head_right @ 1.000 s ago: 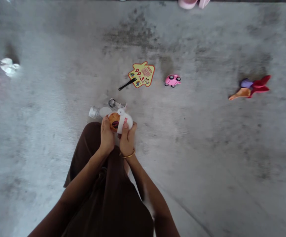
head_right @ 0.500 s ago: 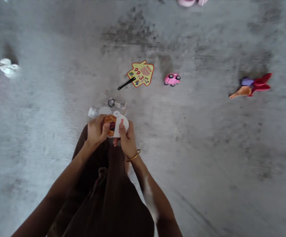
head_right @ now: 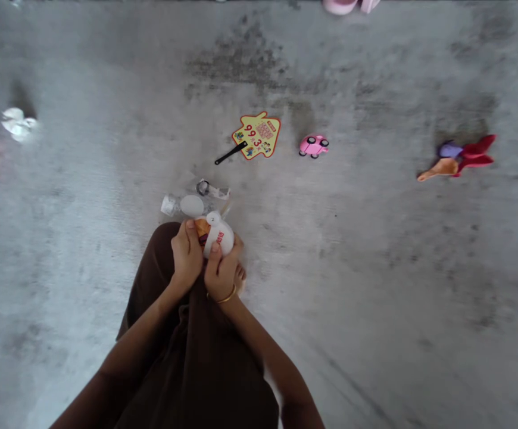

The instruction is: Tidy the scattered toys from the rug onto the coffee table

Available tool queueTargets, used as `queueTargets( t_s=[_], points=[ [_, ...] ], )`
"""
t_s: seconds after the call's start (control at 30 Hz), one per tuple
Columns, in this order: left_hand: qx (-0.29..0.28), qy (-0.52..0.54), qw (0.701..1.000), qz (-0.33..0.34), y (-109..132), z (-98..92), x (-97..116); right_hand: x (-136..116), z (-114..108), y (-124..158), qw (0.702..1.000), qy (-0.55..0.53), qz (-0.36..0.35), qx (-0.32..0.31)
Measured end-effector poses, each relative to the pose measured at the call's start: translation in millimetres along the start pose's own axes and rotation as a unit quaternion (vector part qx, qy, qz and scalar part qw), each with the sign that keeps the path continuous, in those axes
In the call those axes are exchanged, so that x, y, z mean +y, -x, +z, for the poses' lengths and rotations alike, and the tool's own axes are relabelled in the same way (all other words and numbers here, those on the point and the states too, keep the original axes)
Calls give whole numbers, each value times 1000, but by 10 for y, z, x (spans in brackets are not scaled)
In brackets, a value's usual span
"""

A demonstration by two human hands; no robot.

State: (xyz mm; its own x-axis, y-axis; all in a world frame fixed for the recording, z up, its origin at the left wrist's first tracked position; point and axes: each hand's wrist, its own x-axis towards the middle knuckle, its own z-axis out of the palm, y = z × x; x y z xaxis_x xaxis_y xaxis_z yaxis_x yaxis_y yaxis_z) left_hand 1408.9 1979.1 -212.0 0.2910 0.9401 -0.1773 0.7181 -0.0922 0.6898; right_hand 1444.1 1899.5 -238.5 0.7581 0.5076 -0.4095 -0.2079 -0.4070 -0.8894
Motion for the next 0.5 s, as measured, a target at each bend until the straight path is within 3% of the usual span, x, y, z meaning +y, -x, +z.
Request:
queueTargets(
  t_s=[0.13, 0.33, 0.43, 0.5],
  points=[
    [3, -19, 1000, 10, -17, -9, -84, 76, 8, -86, 998, -53, -3, -28],
    [-171, -17, 975, 139, -375, -276, -187, -47, -205, -436, 950, -206, 103, -211],
    [-189, 11, 975, 119, -346, -233, -168, -42, -233, -407, 934, -206, 107, -271],
    [-191, 51, 977, 81, -250, -137, -141, 18, -186, -331, 942, -209, 91, -245]
  ],
)
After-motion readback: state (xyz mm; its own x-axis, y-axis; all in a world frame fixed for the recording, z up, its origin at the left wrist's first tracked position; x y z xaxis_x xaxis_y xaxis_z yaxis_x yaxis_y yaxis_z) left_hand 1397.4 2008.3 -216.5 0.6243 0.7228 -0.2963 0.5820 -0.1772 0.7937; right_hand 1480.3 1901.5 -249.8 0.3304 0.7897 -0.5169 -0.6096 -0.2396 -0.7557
